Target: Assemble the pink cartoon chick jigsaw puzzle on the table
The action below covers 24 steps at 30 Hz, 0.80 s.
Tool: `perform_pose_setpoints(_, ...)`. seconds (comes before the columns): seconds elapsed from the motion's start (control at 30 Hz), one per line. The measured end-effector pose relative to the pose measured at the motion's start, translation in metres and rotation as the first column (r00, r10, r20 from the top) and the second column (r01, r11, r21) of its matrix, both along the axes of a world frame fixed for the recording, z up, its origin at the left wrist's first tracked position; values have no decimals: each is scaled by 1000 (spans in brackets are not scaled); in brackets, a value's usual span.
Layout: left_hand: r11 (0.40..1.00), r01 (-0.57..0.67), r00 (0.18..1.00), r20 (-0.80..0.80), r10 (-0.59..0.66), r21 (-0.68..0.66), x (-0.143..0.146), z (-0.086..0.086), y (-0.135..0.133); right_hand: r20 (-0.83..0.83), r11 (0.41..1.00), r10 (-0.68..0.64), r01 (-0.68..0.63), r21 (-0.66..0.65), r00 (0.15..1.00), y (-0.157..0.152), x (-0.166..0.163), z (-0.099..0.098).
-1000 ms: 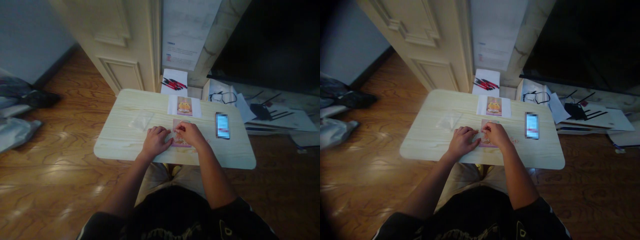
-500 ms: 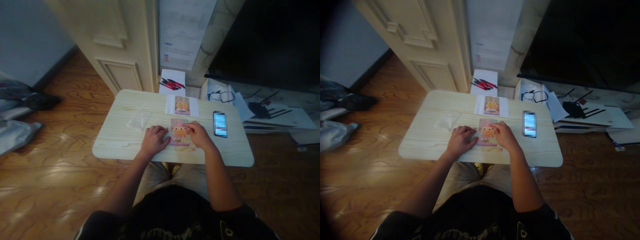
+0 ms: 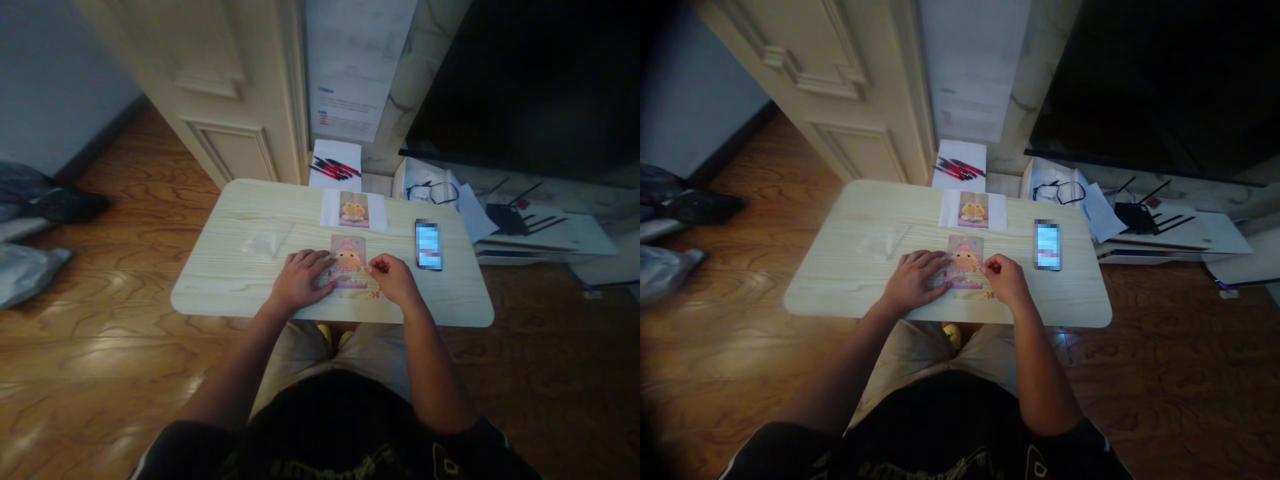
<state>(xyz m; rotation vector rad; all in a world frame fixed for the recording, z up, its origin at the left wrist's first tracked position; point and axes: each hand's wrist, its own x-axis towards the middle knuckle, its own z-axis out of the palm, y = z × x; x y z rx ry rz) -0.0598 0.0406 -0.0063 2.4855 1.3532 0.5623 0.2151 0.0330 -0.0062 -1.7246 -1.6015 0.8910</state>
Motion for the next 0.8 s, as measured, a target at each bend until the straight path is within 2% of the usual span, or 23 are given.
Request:
perform_pose_setpoints(0.13,1000,18,1000,-23,-18,-4,0,2,0,40,1000,6,-6,0,999,4,-7,2)
perform_pose_setpoints(0.37,1000,18,1000,-12,-18,1,-1,1,1,101,997,54,-47,-68,993,0,2,0)
perform_pose_setpoints(0.57,1000,17,1000,4,-17,-6,-1,0,1,237,993,116,-115,-18,965,-5,-4,5)
perform_pose_setpoints(0.8,1000,10,1000,8,-10,24,-2,-2,1,296,990,136,-142,-1,945,-3,-6,6)
